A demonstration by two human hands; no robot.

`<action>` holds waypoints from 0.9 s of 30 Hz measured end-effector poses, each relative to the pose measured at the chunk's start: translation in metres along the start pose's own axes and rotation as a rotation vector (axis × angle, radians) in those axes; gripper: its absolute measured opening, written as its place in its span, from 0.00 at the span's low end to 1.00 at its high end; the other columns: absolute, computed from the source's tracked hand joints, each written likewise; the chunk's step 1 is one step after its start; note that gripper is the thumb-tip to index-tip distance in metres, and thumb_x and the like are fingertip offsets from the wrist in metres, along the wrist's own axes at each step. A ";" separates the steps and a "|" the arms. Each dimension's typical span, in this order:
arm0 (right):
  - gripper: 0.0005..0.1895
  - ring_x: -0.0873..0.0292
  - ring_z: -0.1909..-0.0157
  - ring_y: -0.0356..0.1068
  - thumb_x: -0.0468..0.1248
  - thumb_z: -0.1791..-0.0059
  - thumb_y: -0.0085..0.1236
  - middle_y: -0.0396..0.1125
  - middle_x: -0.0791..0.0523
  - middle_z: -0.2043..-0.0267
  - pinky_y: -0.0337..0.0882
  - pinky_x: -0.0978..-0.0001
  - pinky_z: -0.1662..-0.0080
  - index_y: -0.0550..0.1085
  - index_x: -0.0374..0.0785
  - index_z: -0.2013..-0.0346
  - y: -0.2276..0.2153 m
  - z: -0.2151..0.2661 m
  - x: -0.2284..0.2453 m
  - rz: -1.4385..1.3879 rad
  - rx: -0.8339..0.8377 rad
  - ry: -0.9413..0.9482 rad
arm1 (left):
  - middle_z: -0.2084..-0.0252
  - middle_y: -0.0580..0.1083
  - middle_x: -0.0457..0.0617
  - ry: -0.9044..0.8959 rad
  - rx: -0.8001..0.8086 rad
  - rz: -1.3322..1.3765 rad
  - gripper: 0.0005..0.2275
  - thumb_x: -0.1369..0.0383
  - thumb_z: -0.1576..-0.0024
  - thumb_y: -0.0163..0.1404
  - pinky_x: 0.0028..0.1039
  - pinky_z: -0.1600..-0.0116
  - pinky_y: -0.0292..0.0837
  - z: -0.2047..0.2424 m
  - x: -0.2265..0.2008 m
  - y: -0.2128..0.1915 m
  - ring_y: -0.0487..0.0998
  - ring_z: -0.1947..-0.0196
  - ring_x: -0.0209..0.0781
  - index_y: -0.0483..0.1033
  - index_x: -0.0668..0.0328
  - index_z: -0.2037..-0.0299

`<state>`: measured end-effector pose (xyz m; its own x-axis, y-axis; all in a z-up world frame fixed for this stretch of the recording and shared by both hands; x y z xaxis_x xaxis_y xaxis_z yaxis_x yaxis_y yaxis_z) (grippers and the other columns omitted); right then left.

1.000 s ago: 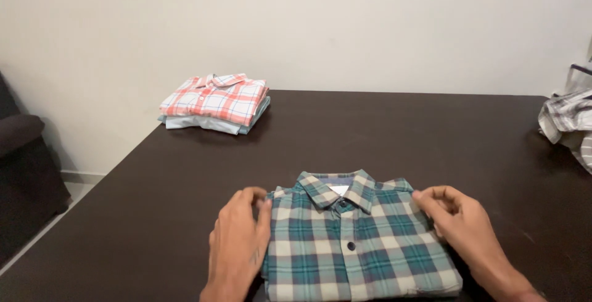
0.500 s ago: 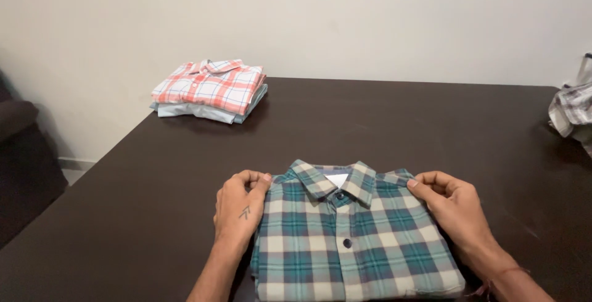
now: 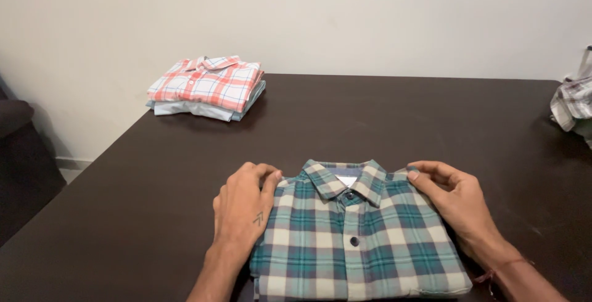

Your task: Folding a plaid shirt on a table.

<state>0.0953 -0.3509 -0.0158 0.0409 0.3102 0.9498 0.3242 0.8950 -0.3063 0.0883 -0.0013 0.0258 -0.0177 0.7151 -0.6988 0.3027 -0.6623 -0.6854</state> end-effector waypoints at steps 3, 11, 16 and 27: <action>0.16 0.59 0.62 0.77 0.38 0.52 0.61 0.78 0.49 0.61 0.78 0.69 0.58 0.80 0.34 0.51 0.000 -0.001 -0.002 0.002 0.017 0.002 | 0.57 0.79 0.46 0.023 0.061 -0.068 0.14 0.55 0.40 0.48 0.42 0.49 0.75 -0.001 -0.002 0.004 0.82 0.56 0.49 0.84 0.51 0.58; 0.15 0.59 0.65 0.77 0.36 0.52 0.59 0.78 0.51 0.62 0.78 0.66 0.62 0.79 0.33 0.52 0.005 -0.001 0.009 -0.039 0.026 -0.113 | 0.56 0.78 0.47 0.020 -0.052 -0.044 0.14 0.58 0.38 0.45 0.46 0.50 0.73 -0.002 -0.004 -0.007 0.80 0.56 0.53 0.81 0.56 0.59; 0.14 0.61 0.65 0.76 0.33 0.51 0.61 0.78 0.52 0.67 0.76 0.68 0.59 0.79 0.32 0.52 0.010 -0.010 0.004 0.048 0.036 -0.078 | 0.55 0.80 0.52 -0.092 -0.029 -0.091 0.13 0.59 0.37 0.44 0.46 0.47 0.73 0.000 0.012 0.005 0.80 0.52 0.58 0.80 0.55 0.56; 0.14 0.60 0.61 0.79 0.37 0.49 0.56 0.79 0.54 0.61 0.78 0.66 0.57 0.80 0.39 0.50 0.011 0.001 0.015 0.252 -0.023 -0.142 | 0.56 0.80 0.48 -0.037 -0.036 -0.010 0.11 0.60 0.39 0.47 0.43 0.50 0.74 0.006 0.003 -0.007 0.81 0.54 0.52 0.81 0.54 0.57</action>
<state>0.0988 -0.3365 -0.0053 -0.0094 0.5649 0.8251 0.3425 0.7771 -0.5281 0.0805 0.0043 0.0272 -0.0555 0.7126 -0.6993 0.3364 -0.6461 -0.6851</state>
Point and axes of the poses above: each hand's wrist, its own z-axis away from the middle knuckle, its own y-axis out of the palm, x = y × z, the point moved 5 cm from there along -z, towards the middle knuckle
